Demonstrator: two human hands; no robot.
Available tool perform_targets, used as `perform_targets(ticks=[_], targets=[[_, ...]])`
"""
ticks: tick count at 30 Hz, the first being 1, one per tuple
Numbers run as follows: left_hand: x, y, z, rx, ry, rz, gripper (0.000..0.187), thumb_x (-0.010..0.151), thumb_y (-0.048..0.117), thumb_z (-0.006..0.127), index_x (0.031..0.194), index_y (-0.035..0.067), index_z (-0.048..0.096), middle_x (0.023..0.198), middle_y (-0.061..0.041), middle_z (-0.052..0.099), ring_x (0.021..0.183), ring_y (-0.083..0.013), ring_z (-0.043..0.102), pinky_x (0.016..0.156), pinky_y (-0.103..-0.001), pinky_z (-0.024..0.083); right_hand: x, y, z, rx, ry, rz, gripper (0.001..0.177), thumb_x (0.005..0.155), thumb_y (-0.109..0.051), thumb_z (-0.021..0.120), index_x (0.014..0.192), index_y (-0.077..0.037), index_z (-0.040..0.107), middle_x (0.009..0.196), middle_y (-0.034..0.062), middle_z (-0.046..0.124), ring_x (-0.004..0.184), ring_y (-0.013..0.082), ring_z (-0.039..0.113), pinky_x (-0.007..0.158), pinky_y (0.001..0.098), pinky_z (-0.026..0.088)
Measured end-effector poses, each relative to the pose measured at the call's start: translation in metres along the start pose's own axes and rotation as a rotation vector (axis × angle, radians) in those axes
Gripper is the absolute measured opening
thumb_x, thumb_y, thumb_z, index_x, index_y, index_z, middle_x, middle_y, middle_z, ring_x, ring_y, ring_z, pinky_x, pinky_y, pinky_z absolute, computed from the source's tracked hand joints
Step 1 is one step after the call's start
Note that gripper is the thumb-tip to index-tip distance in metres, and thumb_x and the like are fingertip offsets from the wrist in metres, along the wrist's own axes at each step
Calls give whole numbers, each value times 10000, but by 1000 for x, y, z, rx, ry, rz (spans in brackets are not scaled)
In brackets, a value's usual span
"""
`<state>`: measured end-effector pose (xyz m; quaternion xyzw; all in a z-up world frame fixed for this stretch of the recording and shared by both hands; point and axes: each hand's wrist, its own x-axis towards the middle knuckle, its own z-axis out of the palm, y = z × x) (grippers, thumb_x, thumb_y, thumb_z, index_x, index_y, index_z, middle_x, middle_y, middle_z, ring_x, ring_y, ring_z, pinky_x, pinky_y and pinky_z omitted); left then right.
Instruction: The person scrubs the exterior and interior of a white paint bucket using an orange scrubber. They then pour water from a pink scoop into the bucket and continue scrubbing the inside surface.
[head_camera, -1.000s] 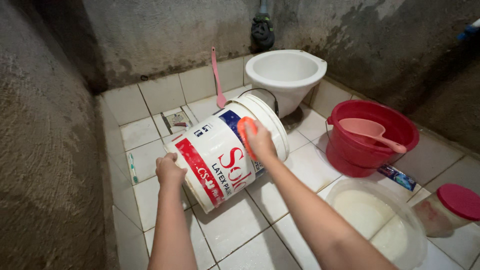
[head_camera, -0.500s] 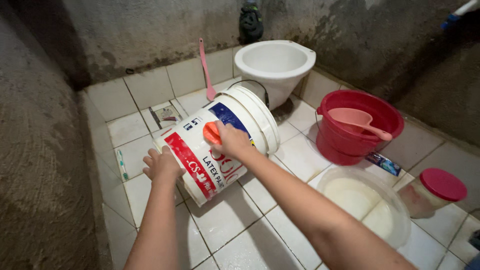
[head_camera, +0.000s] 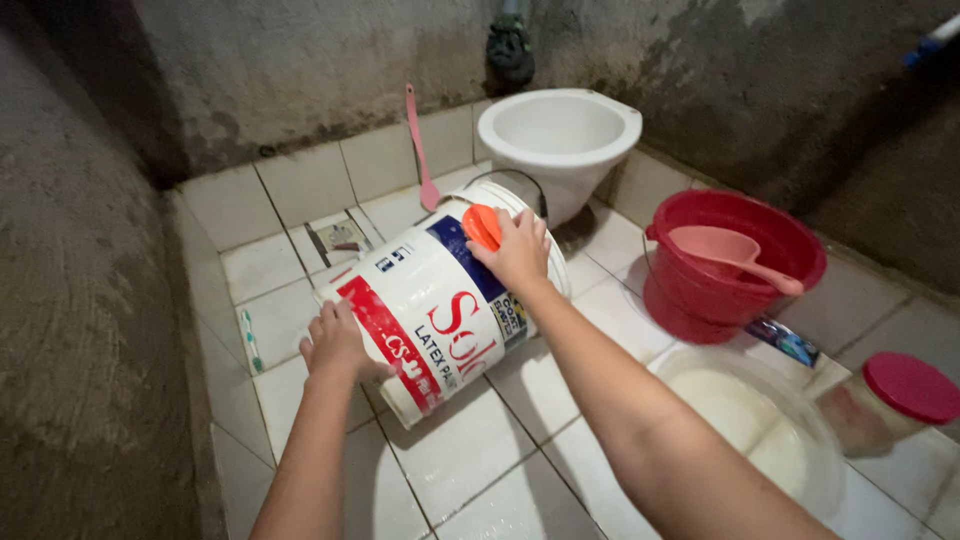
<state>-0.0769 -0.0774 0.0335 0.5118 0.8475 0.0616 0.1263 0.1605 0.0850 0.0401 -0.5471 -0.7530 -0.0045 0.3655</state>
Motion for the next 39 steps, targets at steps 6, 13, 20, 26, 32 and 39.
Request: perform_targets(ticks=[6,13,20,26,32,39], targets=[[13,-9,12,-26,44,45,1575,399,465,1072,1610,132,121,1681,-137,149,1557,-300,158,1235,-477,218,-12,-71,43,-13,-49,-70,704,823,-564,750,1246,-22,595,1134,252,577,1010,412,612,855,519,532],[9,-17,9,-32,44,63,1539,420,520,1053,1573,72,138,1659,-97,181,1553,-273,174,1257,-483,194,-69,-152,58,203,-208,-225,790,724,-446,803,1356,-39,557,1177,249,560,1027,440,572,837,534,516],[3,-19,11,-59,91,83,1550,397,507,1049,1589,126,133,1660,-85,178,1549,-259,177,1234,-531,213,2,-53,39,188,-103,26,671,811,-471,766,1299,-56,565,1172,316,564,1084,465,577,923,519,502],[3,-20,14,-79,75,92,1553,398,500,1044,1596,139,124,1668,-94,167,1557,-262,167,1250,-494,200,9,-20,43,131,-15,109,660,812,-459,765,1246,-2,568,1160,303,566,1062,463,575,910,526,500],[9,-19,25,-61,96,119,1559,430,514,1036,1607,148,81,1689,-111,103,1561,-279,130,1242,-524,176,-81,-122,60,227,-103,-62,819,774,-413,795,1399,35,513,1144,283,553,1027,430,560,880,509,476],[-3,-13,17,-37,52,77,1547,458,530,1027,1615,197,55,1707,-60,72,1573,-270,118,1251,-554,147,-53,-93,42,222,-176,-41,791,790,-455,788,1410,-48,511,1168,262,542,1064,429,574,886,506,499]])
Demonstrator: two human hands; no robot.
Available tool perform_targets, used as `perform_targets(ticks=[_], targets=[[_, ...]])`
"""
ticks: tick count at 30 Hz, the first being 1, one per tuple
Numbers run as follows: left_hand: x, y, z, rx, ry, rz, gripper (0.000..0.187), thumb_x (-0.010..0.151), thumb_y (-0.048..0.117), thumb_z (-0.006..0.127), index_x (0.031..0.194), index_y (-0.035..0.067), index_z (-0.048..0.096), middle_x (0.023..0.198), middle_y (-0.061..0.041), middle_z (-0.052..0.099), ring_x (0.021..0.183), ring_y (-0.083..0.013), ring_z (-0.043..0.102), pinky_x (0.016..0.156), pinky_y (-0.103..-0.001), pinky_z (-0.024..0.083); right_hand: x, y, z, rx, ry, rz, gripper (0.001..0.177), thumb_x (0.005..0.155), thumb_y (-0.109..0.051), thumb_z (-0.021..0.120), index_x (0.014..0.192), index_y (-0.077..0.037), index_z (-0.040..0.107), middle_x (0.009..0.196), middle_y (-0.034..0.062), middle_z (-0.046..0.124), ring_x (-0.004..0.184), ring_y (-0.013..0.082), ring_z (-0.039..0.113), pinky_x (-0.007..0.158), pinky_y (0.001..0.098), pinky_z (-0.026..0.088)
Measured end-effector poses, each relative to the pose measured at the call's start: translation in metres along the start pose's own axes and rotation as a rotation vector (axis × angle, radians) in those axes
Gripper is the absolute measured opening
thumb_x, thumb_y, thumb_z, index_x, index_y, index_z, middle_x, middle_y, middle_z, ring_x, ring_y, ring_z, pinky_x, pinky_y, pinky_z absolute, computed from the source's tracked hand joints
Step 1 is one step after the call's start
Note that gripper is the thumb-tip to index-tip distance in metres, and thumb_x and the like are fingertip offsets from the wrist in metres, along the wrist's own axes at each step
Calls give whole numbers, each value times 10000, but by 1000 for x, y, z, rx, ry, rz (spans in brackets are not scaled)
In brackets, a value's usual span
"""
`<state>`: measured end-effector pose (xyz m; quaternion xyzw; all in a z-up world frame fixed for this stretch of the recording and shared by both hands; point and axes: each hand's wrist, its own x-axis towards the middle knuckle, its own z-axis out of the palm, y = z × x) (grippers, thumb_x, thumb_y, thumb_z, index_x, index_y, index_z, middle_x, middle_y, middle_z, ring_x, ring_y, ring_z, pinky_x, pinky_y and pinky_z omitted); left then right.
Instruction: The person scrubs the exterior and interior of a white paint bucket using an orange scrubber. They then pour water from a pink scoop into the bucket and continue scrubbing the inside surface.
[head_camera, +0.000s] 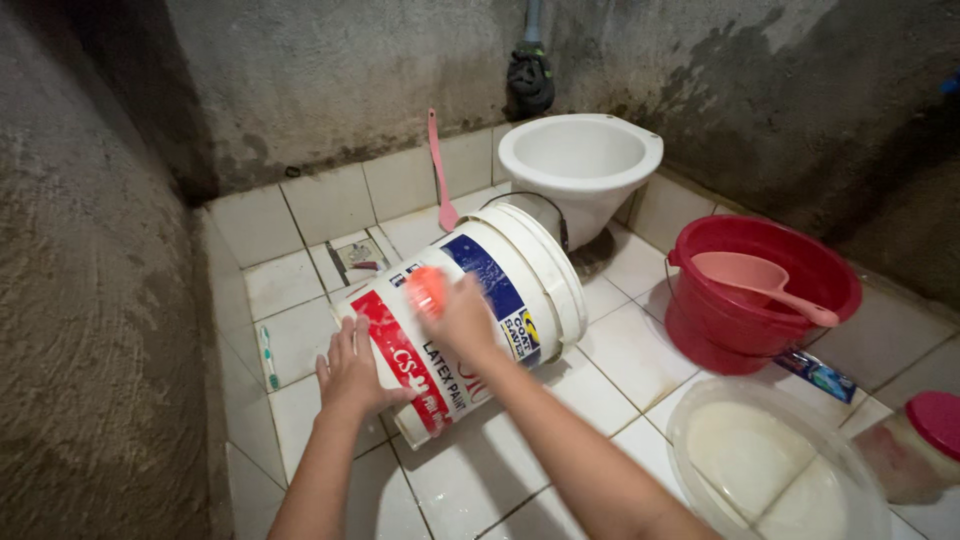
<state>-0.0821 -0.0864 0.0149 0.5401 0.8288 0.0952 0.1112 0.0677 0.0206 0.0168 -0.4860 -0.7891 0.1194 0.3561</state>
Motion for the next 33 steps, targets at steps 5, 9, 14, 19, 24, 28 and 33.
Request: perform_targets(ticks=[5,9,14,19,24,28,33], targets=[[-3,3,-3,19,1,-7,1532,490,513,1027,1618,178,46,1708,-84,50,1576,-329,91,1247,-575,120,46,77,-41,-60,123,74,801,784,-451,786,1425,-47,528,1180,270,541,1095,454,572,909,521,506],[8,12,7,39,-14,-31,1470,562,471,1008,1622,124,51,1710,-105,43,1578,-352,61,1244,-584,83,103,126,-80,655,-120,192,602,767,-406,812,1226,-35,695,1019,138,750,833,203,695,728,346,573],[42,94,51,-72,82,176,1131,736,535,839,1581,71,247,1662,-186,132,1526,-378,130,1232,-535,172,165,190,-131,787,29,300,498,883,-439,791,1171,-56,656,1016,63,705,829,114,662,721,260,549],[71,203,84,-443,221,173,672,774,315,768,1360,79,538,1474,-210,447,1302,-426,431,1129,-508,342,156,224,-135,655,-343,526,443,848,-432,794,1079,-75,671,931,27,701,730,111,676,617,277,574],[135,269,120,-883,365,73,685,735,256,782,1241,-95,483,1172,-327,601,1128,-467,597,1028,-496,461,149,208,-144,803,-527,584,374,864,-464,711,1046,-149,623,813,-11,608,604,81,572,495,278,490],[134,256,106,-1037,184,-190,643,809,346,779,1212,-83,519,1098,-278,661,975,-368,657,853,-491,538,139,191,-156,916,-611,538,370,899,-450,704,1066,-133,614,837,-30,622,660,56,589,565,253,512],[136,207,4,-1196,119,-268,515,841,312,791,989,-174,705,911,-184,689,718,-237,576,631,-476,476,129,179,-177,1133,-639,521,429,842,-462,638,1148,-161,619,893,4,715,745,92,695,611,259,555]])
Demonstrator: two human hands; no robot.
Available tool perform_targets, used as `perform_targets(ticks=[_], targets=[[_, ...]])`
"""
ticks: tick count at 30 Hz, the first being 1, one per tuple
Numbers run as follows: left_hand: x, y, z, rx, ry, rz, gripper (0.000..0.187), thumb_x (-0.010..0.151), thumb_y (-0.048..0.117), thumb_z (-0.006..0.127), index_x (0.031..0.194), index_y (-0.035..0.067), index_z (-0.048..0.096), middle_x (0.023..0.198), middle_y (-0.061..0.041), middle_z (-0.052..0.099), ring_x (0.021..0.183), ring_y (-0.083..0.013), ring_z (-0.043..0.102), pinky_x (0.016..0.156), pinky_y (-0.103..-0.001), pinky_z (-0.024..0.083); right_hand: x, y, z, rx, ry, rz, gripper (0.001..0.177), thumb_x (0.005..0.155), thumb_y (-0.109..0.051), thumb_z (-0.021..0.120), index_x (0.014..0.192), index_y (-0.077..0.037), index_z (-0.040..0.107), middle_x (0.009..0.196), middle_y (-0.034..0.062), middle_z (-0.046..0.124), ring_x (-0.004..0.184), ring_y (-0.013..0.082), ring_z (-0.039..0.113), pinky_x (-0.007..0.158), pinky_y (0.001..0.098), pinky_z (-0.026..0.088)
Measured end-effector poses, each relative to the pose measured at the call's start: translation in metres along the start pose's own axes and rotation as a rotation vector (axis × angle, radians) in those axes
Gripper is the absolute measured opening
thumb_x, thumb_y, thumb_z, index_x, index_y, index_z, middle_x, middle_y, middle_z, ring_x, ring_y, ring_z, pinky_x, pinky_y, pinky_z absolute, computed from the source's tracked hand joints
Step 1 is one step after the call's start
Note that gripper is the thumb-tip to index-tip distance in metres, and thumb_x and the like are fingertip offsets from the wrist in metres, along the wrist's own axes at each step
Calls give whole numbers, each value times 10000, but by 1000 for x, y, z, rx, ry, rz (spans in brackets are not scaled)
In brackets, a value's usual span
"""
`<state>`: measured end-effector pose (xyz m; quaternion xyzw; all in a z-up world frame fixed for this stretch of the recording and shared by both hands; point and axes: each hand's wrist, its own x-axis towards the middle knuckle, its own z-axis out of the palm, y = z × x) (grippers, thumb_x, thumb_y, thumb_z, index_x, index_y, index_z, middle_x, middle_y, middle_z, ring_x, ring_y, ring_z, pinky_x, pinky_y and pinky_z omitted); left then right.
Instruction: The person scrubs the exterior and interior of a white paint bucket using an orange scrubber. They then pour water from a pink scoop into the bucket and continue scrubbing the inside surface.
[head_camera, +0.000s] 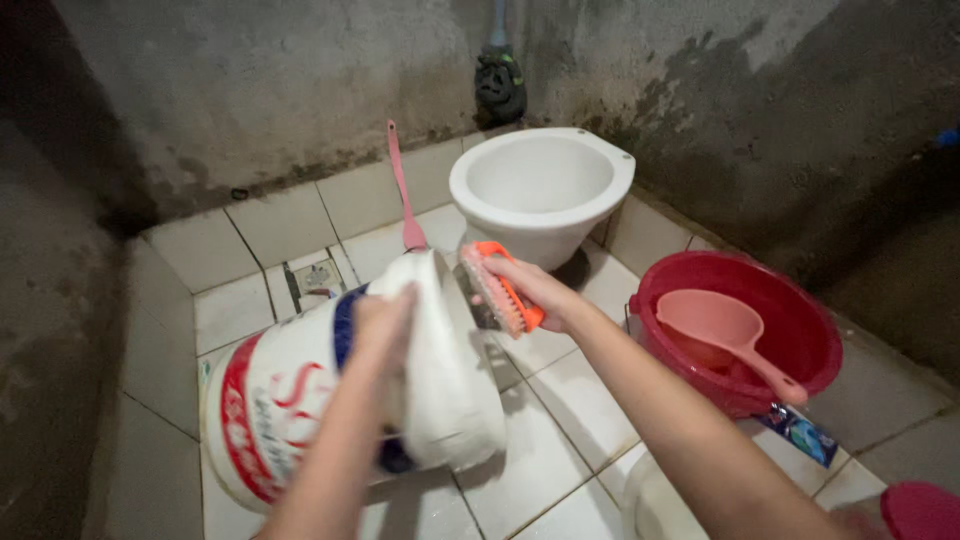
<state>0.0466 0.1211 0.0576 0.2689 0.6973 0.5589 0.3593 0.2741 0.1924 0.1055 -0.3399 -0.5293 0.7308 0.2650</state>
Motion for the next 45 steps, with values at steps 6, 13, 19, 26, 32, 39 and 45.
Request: perform_targets(ticks=[6,13,19,26,32,39,45], targets=[[-30,77,-75,-94,-34,-22,500,781,339,850,981,-108,748,914,-192,771,715,-250,707,611,-393,567,5,25,-55,-133,153,-155,531,936,-464,722,1245,-59,573,946,29,620,749,105,524,615,268,442],[-65,95,-85,-268,-74,-111,530,763,371,857,1024,-70,719,927,-180,772,773,-267,744,667,-434,622,-17,26,-91,-280,253,-399,501,860,-398,769,1211,-71,626,1039,2,693,902,65,643,783,241,529],[-75,79,-63,-108,-79,1,723,775,641,770,1069,-20,783,995,-153,754,735,-192,666,589,-331,504,-50,25,-122,-459,430,-437,481,881,-384,771,1166,-22,633,971,55,696,832,104,647,746,276,542],[-72,99,-56,370,-21,33,870,863,418,710,1466,-64,308,1186,-288,662,851,-316,651,734,-481,521,-49,48,-131,-468,477,-305,542,847,-387,775,1177,0,586,905,140,681,731,229,642,658,372,534],[-71,65,-101,414,-133,291,743,859,395,563,1564,223,406,1281,-181,687,1103,-333,661,948,-423,498,-29,47,-86,-933,690,-779,584,824,-351,829,1241,-9,605,1170,220,617,1097,364,604,946,437,492],[-62,60,-95,320,-81,395,637,841,351,608,1468,249,556,1307,-92,690,1163,-233,661,988,-345,477,-42,49,-47,-1676,311,-800,528,715,-347,848,1120,-68,656,1084,146,653,940,375,601,849,476,499],[-94,74,-69,193,28,271,578,764,316,696,1339,261,683,1142,-74,776,1000,-224,741,895,-350,550,-23,140,6,-1464,-38,-97,474,711,-383,851,1052,-73,742,1087,165,694,946,332,686,820,445,543]])
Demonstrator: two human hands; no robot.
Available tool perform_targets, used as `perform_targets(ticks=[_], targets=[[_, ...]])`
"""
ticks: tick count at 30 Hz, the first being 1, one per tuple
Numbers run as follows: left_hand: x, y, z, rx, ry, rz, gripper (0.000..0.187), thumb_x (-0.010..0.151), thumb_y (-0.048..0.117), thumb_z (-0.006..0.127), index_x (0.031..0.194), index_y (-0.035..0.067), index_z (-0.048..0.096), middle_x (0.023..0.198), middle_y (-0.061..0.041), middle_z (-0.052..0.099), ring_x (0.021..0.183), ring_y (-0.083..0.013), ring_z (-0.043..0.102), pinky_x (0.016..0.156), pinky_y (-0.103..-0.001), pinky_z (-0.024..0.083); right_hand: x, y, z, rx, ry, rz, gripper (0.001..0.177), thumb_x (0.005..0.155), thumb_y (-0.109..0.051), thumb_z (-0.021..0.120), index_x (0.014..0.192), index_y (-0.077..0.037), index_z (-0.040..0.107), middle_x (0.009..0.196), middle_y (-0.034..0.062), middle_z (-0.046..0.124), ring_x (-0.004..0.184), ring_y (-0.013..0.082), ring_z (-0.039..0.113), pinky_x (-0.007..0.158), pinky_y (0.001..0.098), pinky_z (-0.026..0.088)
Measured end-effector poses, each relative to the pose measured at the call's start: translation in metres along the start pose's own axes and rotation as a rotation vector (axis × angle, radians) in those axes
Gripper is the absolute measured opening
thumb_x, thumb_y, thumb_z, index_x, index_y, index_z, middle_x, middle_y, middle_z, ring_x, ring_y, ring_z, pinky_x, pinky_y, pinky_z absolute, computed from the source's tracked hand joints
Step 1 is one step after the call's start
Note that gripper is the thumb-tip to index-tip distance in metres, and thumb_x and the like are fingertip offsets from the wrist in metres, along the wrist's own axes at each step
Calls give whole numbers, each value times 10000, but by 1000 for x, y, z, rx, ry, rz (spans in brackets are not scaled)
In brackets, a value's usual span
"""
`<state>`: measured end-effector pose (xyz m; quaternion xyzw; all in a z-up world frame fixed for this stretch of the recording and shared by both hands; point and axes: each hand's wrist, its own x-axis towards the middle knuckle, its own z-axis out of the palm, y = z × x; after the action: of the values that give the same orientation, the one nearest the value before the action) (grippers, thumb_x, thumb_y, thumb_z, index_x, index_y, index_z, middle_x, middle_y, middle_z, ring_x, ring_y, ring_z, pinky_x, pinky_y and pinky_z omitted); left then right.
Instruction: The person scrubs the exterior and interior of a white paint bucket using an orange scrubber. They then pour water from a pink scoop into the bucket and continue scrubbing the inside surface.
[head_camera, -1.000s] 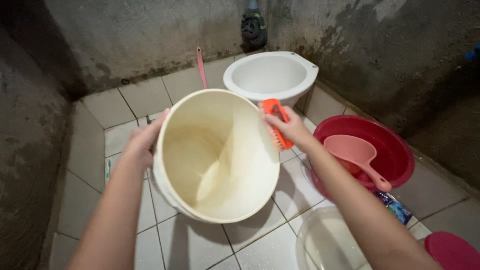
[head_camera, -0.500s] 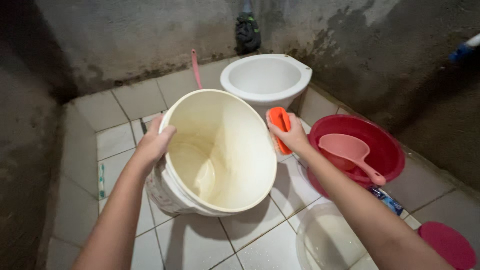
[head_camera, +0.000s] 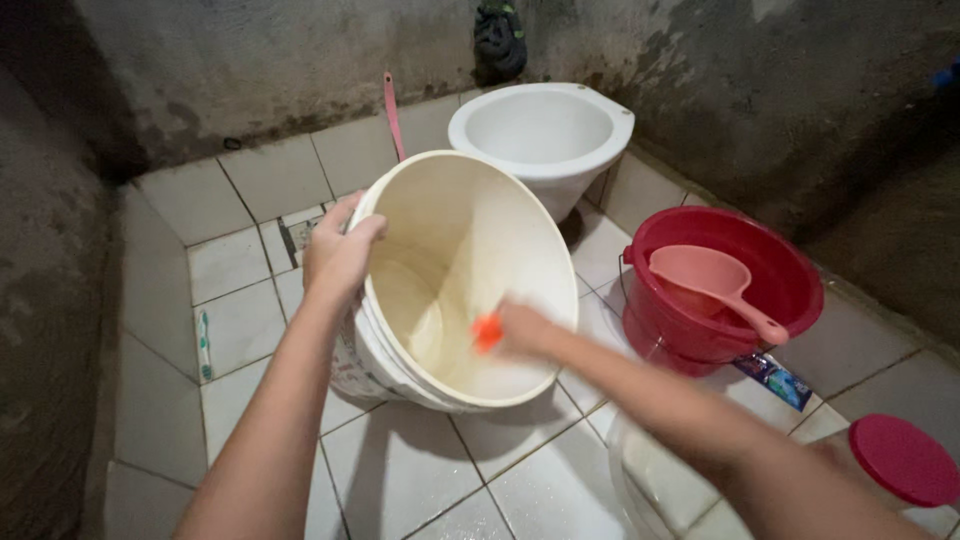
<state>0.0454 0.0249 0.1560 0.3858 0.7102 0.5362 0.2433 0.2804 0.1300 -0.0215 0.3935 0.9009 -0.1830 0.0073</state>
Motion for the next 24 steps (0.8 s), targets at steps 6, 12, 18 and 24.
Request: perform_targets(ticks=[6,12,18,24], targets=[[-6,7,7,76,-17,29,623,727,330,727,1345,268,679,1107,-82,787,977,-212,742,894,-331,541,12,-66,58,722,-338,11,765,770,-389,772,1436,-127,502,1181,139,706,1004,221,681,907,369,548],[-8,-10,-18,2,-87,117,642,713,298,676,1350,226,688,1170,-79,777,1023,-198,742,920,-323,544,49,29,46,-331,173,-301,554,888,-227,695,1417,-178,540,1321,135,669,1059,270,714,955,406,540],[-11,-11,-23,58,-11,70,630,718,272,698,1347,235,689,1182,-91,758,1018,-190,725,925,-320,530,49,-19,74,8,-129,-155,610,906,-281,681,1481,-248,481,1364,101,619,1010,254,697,927,406,534],[-4,-23,-21,-28,13,67,592,739,260,702,1329,213,697,1144,-90,776,982,-199,735,909,-318,542,14,-75,62,863,-460,8,866,748,-435,814,1516,-226,475,1261,59,657,1021,158,693,884,321,599]])
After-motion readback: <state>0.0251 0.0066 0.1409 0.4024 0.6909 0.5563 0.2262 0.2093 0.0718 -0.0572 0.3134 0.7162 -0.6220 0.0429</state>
